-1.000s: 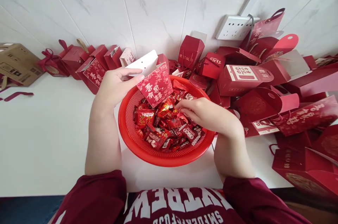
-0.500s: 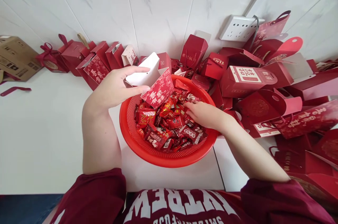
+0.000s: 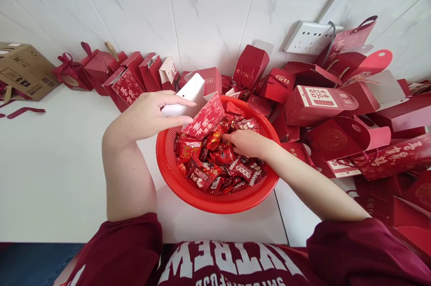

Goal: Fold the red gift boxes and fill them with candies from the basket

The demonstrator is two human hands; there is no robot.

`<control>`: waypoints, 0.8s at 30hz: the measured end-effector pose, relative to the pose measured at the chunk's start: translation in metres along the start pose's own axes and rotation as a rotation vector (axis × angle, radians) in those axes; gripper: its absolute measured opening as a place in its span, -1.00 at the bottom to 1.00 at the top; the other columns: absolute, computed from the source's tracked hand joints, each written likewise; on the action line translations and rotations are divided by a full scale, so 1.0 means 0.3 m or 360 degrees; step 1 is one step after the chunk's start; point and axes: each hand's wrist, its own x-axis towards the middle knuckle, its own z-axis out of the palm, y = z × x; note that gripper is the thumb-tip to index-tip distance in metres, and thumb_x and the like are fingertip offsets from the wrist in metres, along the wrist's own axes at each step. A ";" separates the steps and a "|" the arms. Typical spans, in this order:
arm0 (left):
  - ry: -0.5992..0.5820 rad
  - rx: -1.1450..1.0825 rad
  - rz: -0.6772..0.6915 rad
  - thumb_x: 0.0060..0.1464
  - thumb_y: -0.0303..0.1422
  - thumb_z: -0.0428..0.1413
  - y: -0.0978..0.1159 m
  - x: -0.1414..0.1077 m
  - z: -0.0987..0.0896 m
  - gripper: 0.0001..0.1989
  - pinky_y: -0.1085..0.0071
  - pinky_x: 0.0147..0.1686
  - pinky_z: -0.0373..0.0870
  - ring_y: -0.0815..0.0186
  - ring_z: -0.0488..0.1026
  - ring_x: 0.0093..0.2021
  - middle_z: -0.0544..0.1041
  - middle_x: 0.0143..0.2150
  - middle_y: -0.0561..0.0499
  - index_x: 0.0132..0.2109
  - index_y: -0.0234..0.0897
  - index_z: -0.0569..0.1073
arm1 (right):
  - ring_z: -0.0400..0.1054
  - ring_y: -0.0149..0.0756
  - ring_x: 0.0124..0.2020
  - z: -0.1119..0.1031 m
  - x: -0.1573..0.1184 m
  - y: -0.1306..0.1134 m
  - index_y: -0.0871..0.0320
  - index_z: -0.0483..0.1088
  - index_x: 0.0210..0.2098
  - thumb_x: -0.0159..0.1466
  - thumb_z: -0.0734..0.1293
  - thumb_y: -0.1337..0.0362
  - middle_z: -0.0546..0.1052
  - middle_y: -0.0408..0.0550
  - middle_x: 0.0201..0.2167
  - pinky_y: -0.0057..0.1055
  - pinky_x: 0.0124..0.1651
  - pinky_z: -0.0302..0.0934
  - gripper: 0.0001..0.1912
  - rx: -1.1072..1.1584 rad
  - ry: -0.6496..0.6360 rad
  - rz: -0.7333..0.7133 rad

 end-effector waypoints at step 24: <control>0.0333 0.0122 0.0588 0.24 -0.45 0.13 0.157 -0.110 0.050 -0.65 0.37 -0.10 0.58 0.30 0.65 -0.12 0.69 -0.07 0.26 0.00 0.15 0.65 | 0.55 -0.26 -0.52 -0.071 -0.380 0.042 -0.04 0.48 -0.09 0.33 0.39 0.32 0.62 -0.13 -0.43 -0.38 -0.56 0.44 -0.83 0.1471 0.1693 -0.0511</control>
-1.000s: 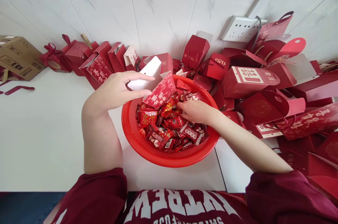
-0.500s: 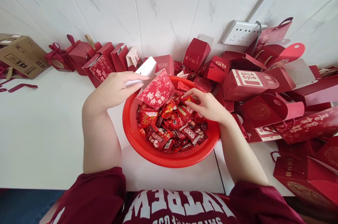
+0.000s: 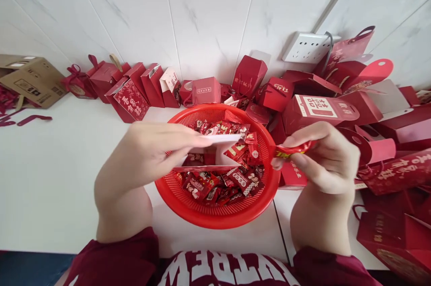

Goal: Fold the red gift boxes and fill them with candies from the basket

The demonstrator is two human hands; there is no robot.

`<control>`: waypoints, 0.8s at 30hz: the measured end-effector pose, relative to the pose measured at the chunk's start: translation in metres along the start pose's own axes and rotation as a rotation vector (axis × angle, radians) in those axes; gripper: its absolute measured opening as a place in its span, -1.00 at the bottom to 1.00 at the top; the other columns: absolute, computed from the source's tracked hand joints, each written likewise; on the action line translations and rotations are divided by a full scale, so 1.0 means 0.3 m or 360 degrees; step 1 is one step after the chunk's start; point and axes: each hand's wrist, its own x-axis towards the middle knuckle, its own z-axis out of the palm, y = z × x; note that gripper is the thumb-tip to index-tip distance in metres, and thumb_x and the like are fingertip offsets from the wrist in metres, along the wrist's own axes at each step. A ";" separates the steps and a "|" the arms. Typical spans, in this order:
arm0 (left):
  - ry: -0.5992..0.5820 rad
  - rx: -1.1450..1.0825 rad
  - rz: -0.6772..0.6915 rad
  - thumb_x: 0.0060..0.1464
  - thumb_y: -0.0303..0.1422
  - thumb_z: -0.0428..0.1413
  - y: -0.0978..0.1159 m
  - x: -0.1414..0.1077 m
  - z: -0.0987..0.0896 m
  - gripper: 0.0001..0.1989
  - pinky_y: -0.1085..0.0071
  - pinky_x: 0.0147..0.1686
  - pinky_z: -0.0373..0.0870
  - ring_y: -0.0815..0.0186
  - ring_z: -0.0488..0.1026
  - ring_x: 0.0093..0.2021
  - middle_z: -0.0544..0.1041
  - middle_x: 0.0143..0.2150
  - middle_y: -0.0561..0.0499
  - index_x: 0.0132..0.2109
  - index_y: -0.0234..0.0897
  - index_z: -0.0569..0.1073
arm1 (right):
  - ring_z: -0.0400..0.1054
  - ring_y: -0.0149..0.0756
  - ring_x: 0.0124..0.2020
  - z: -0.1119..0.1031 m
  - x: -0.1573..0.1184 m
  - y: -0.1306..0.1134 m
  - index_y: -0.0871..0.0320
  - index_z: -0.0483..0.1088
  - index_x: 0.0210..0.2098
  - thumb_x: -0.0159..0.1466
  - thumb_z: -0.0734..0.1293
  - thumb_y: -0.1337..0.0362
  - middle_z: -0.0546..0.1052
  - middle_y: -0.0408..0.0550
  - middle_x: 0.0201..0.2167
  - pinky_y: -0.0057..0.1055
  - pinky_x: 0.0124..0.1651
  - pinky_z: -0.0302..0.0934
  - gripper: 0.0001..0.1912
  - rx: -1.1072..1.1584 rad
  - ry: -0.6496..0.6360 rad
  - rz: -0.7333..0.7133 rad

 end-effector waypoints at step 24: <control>-0.0691 -0.0178 0.0317 0.28 -0.35 0.20 0.011 0.054 0.041 -0.59 0.42 0.12 0.44 0.27 0.58 0.08 0.62 0.13 0.15 0.23 0.04 0.48 | 0.55 -0.42 -0.44 -0.015 0.058 -0.020 0.05 0.54 -0.07 0.18 0.57 0.27 0.68 -0.15 -0.26 -0.54 -0.39 0.46 -0.66 -0.0318 -0.0312 -0.0160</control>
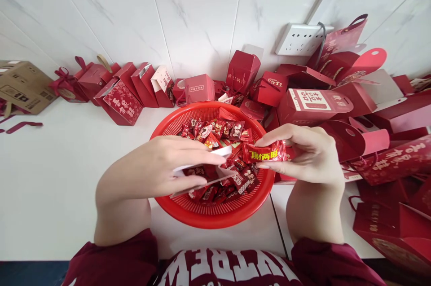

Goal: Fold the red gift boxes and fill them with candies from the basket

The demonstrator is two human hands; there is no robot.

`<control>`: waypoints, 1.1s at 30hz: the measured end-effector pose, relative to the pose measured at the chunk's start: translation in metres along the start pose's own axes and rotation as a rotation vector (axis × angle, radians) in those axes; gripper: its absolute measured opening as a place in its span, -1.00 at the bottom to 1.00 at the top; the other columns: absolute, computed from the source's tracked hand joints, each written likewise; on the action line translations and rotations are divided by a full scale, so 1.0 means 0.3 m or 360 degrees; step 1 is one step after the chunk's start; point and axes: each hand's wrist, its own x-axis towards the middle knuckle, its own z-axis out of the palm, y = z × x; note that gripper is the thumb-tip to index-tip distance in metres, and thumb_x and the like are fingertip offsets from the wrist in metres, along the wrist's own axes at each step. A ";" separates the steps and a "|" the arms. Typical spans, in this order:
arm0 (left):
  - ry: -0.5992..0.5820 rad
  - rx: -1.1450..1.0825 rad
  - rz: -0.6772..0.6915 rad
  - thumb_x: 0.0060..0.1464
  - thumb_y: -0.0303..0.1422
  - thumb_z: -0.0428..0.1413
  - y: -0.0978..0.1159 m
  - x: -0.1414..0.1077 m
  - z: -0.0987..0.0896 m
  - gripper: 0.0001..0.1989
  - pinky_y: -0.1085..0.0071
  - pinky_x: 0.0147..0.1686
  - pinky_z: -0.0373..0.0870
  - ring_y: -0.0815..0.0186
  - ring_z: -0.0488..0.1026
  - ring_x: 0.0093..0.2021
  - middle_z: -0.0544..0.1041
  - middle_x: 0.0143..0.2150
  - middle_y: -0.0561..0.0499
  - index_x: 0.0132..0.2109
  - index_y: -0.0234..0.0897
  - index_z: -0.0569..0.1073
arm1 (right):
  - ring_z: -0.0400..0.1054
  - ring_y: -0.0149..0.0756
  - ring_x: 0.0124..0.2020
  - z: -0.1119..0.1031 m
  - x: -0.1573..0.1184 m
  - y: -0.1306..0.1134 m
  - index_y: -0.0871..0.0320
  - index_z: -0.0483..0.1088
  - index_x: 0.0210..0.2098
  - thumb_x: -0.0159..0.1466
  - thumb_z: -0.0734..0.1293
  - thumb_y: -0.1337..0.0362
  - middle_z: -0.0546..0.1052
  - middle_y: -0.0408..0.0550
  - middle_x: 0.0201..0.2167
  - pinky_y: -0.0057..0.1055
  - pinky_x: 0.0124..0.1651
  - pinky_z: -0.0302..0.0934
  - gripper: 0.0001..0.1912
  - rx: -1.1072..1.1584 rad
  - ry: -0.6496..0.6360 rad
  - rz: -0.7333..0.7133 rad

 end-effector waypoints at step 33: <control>-0.0155 -0.0119 -0.0214 0.44 -0.29 -0.04 -0.019 0.031 0.012 -0.53 0.37 -0.22 0.27 0.38 0.40 -0.42 0.48 -0.52 0.10 -0.47 -0.25 0.48 | 0.44 -0.41 -0.56 0.028 -0.038 -0.119 0.08 0.42 0.02 0.46 0.31 0.17 0.65 -0.13 -0.39 -0.45 -0.43 0.23 -0.80 -0.0448 -0.0580 0.0025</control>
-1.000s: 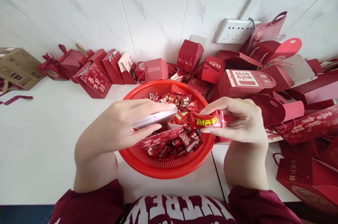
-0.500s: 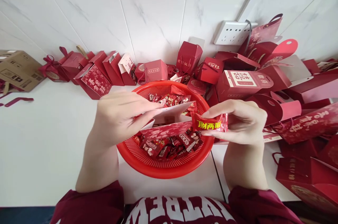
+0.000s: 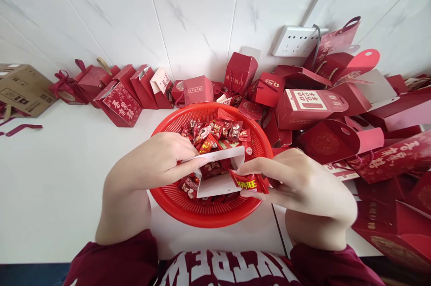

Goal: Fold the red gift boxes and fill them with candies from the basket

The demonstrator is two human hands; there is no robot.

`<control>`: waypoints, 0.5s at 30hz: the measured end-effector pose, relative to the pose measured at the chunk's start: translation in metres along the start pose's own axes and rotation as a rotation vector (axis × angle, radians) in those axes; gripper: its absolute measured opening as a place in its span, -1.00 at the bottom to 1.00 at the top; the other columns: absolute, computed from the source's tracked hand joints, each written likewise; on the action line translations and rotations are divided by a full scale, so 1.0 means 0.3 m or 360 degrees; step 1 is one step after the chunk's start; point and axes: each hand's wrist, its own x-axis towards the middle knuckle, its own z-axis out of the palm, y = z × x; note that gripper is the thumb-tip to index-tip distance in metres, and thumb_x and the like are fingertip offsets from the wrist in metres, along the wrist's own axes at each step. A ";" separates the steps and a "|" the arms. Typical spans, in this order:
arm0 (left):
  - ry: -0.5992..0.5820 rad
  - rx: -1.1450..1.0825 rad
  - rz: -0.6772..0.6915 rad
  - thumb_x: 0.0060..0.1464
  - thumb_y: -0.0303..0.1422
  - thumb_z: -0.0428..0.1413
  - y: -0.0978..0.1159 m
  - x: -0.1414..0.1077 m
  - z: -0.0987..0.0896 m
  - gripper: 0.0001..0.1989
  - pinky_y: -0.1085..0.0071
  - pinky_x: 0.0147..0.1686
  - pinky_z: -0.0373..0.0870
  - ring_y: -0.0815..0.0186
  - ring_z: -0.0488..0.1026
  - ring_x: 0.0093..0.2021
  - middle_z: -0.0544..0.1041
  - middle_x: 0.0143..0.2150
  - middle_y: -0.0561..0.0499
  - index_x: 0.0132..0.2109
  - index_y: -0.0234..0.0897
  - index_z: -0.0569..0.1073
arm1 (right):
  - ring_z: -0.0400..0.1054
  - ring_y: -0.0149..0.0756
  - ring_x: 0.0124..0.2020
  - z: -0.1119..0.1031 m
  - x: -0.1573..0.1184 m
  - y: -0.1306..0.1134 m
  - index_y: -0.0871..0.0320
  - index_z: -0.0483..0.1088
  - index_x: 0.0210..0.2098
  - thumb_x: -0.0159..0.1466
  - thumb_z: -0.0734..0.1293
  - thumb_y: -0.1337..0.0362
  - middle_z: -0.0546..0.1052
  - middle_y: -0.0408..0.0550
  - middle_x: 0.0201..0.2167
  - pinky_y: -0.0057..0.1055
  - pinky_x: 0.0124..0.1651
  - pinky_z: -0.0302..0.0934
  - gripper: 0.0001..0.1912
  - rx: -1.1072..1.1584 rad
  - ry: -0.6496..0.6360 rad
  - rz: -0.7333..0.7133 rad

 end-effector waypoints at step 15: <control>0.0054 0.0216 -0.0524 0.42 -0.10 -0.12 -0.006 0.002 0.005 -0.45 0.34 -0.47 0.13 0.37 0.31 -0.52 0.40 -0.53 0.06 -0.51 -0.27 0.34 | 0.59 -0.34 -0.20 0.026 0.034 -0.011 -0.04 0.17 0.36 0.46 0.27 0.31 0.60 -0.11 0.08 -0.44 -0.23 0.42 -0.49 0.0028 -0.0060 0.0262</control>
